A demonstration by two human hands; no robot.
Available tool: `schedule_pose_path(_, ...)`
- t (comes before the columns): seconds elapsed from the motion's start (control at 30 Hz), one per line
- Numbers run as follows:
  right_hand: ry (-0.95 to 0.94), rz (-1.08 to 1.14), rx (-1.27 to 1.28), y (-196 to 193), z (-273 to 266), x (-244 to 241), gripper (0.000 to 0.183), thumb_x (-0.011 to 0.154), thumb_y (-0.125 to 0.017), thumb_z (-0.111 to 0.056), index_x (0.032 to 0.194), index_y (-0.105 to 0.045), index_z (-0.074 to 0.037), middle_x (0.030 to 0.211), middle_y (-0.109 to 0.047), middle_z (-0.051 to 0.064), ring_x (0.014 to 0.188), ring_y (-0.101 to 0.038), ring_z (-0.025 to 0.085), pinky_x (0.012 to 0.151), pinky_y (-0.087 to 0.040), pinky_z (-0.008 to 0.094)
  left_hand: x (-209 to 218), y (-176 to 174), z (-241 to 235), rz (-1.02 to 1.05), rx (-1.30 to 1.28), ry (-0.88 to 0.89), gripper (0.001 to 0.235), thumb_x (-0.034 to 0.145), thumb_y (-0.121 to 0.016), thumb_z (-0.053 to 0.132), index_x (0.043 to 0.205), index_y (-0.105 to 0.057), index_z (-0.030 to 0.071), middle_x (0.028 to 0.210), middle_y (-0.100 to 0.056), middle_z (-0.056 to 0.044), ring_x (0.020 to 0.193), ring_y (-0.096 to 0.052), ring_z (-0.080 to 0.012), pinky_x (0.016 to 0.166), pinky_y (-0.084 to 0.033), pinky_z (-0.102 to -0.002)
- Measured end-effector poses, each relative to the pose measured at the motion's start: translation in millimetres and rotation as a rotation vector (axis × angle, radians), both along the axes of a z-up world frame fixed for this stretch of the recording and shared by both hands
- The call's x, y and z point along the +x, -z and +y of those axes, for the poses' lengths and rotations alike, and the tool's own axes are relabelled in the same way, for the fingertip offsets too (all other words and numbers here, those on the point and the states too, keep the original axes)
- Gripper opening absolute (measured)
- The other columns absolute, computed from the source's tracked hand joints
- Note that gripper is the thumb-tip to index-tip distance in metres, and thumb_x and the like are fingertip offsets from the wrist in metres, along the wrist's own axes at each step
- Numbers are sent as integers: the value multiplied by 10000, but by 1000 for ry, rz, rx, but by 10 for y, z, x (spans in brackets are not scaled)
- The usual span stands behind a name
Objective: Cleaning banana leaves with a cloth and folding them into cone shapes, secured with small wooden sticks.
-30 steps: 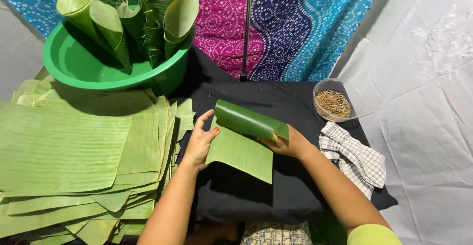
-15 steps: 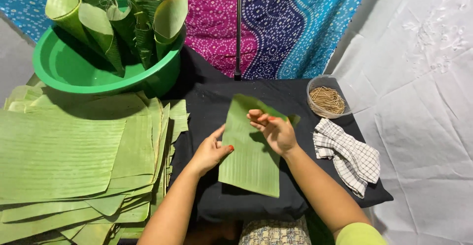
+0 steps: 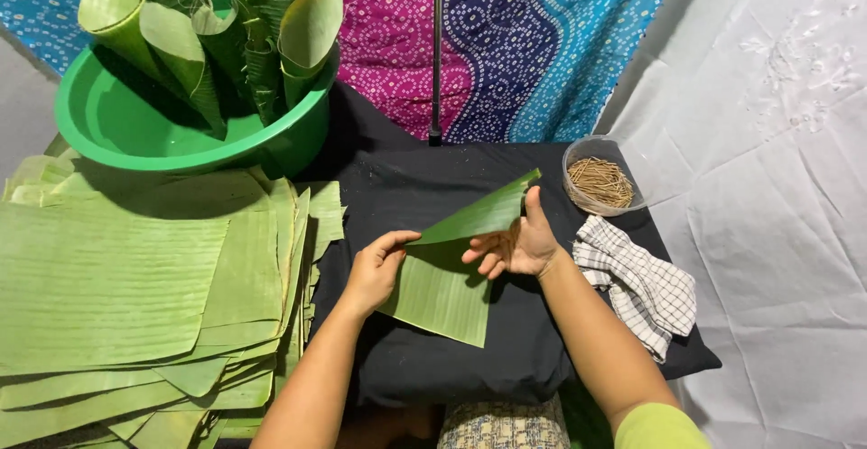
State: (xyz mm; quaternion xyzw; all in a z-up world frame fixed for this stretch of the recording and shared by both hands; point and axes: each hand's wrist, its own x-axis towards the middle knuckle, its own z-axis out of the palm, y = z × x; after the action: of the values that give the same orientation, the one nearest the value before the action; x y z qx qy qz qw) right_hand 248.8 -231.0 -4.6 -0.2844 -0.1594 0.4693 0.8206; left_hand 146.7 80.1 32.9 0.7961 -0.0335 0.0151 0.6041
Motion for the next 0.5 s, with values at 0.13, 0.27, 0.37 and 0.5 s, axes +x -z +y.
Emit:
schedule_pose_path(0.13, 303, 108, -318, -202, 4, -96, 711, 946, -530, -611, 997, -756, 61, 938, -747, 319, 790, -735, 485, 665, -621, 606, -29, -88, 29, -21, -20, 39, 417, 922, -547, -35, 1172, -798, 186, 1103, -799, -93, 1122, -689, -235, 955, -538, -413)
schedule_pose_path(0.27, 522, -38, -437, -204, 75, -88, 278, 972, -626, -195, 978, -729, 63, 894, -737, 328, 703, -744, 465, 567, -624, 560, -53, -194, 4, 17, -33, 44, 402, 937, -580, 13, 1254, -751, 191, 1095, -797, -106, 1071, -679, -172, 924, -554, -404)
schedule_pose_path(0.37, 778, -26, -349, -354, 160, -145, 244, 988, -632, -147, 1124, -709, 40, 1043, -731, 300, 860, -732, 486, 797, -586, 689, -61, -237, 11, 249, -37, 93, 663, 800, -823, 143, 1416, -578, 110, 1015, -757, -229, 909, -716, -285, 765, -587, -452)
schedule_pose_path(0.5, 868, -174, -1095, 116, 21, -84, 741, 825, -756, -608, 1248, -669, -7, 1323, -630, 139, 1233, -520, 210, 1143, -226, 479, -14, -63, -35, 506, -212, 77, 375, 882, -716, 117, 1219, -683, -46, 931, -766, -217, 739, -750, -229, 590, -599, -285)
